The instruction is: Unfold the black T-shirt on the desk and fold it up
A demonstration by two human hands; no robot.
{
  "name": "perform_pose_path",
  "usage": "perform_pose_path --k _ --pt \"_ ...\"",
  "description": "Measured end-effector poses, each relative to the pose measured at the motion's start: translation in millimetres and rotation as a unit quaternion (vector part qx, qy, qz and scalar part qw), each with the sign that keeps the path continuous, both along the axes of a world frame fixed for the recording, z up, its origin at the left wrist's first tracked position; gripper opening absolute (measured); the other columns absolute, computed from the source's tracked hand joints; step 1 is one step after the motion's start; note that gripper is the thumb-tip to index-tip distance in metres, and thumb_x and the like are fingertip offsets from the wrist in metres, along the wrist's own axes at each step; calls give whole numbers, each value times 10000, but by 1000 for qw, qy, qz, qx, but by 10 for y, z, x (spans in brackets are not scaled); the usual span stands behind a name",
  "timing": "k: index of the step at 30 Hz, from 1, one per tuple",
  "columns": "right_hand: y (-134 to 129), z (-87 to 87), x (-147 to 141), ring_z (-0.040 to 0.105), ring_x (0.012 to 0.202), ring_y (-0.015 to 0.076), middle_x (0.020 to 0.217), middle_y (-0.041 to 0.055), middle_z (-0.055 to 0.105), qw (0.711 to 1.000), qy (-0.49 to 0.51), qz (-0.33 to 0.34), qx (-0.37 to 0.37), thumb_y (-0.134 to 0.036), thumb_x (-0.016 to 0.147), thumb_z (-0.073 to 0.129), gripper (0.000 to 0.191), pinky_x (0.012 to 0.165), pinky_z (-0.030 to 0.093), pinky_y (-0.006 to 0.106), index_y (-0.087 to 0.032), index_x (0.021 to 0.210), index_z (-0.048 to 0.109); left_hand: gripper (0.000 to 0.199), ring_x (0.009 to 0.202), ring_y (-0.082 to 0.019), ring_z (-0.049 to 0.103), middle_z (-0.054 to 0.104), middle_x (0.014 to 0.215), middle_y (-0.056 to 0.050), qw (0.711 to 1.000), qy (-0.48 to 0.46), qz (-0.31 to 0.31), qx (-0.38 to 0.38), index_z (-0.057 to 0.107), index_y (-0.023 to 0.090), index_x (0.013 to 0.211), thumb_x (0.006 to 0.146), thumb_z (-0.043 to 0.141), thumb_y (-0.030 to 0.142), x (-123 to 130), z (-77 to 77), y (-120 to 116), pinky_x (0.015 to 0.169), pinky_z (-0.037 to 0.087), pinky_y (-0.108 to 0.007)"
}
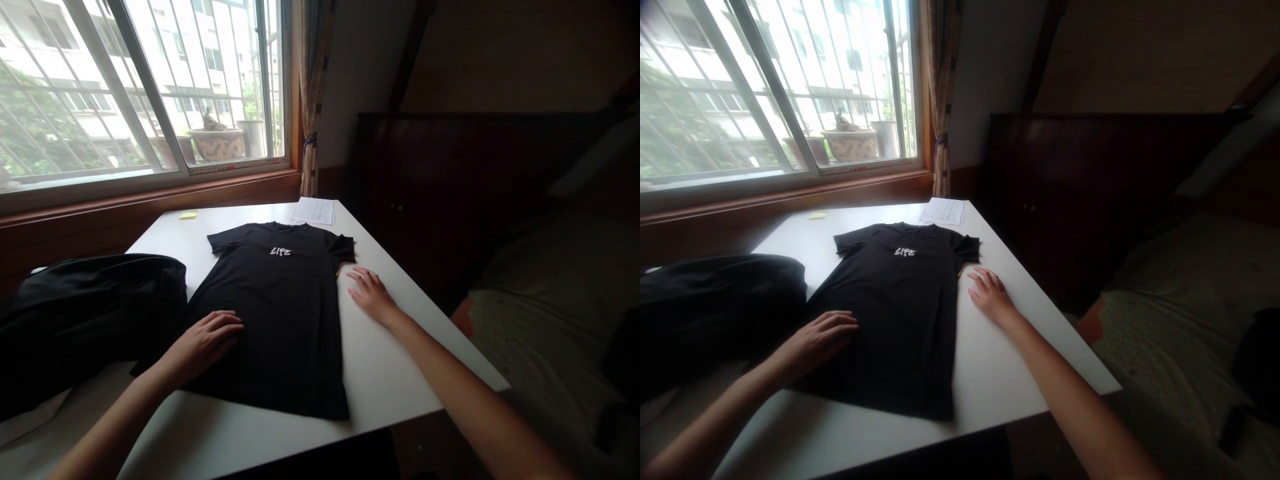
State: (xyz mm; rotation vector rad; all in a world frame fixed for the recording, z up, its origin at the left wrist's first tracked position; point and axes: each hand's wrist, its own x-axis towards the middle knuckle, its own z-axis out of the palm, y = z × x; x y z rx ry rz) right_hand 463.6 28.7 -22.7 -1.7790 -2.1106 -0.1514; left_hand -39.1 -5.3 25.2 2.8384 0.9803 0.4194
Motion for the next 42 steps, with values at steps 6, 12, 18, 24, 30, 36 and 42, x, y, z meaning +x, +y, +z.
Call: perform_pose_path --k 6,12,18,24,30,36,42 --pt "-791 337 -391 491 1283 290 1269 93 611 981 128 143 3 -355 982 539 192 1120 384 464 -262 1076 678 417 1244 -249 576 627 1330 -53 999 4 5 -39 606 350 1351 943 694 338 -297 9 -613 1024 549 -368" --pt "-1428 613 -957 611 946 194 1030 37 665 918 170 326 -145 -371 923 707 127 856 502 327 -253 966 687 448 1175 -268 637 638 1330 -83 997 -13 74 28 606 327 1363 932 677 426 -906 -165 -721 976 579 -383" --pt "-1741 584 -1075 565 953 225 1030 33 642 938 74 302 -155 -338 726 882 317 873 458 360 -226 936 672 396 1114 -259 673 671 1280 -84 989 -17 126 80 646 279 1322 985 560 469 -1359 -290 -712 924 587 -338" --pt "-1890 524 -987 556 864 201 903 14 625 953 41 276 -118 -182 847 702 99 802 429 338 -229 896 631 383 1076 -259 685 682 1235 -69 985 -38 151 78 666 285 1282 983 534 483 -1471 -386 -701 936 578 -367" --pt "-1969 497 -1004 556 791 168 838 9 589 957 140 250 -33 -82 877 584 129 739 417 302 -212 881 576 534 1167 -284 643 634 1326 -61 982 4 184 43 617 326 1354 906 622 617 -1397 -349 -755 952 569 -377" --pt "-2052 521 -1024 541 778 184 813 15 553 962 156 219 40 -37 845 542 178 712 432 321 -214 849 528 563 1103 -295 658 651 1241 -78 979 -1 187 84 657 311 1296 877 619 686 -1252 -322 -787 896 586 -386" --pt "-2068 454 -911 546 845 224 879 50 567 973 112 194 47 -27 835 517 187 757 474 383 -212 859 513 422 1043 -263 660 664 1155 -80 980 -26 164 108 681 289 1232 958 567 589 -1119 -286 -803 847 585 -349"
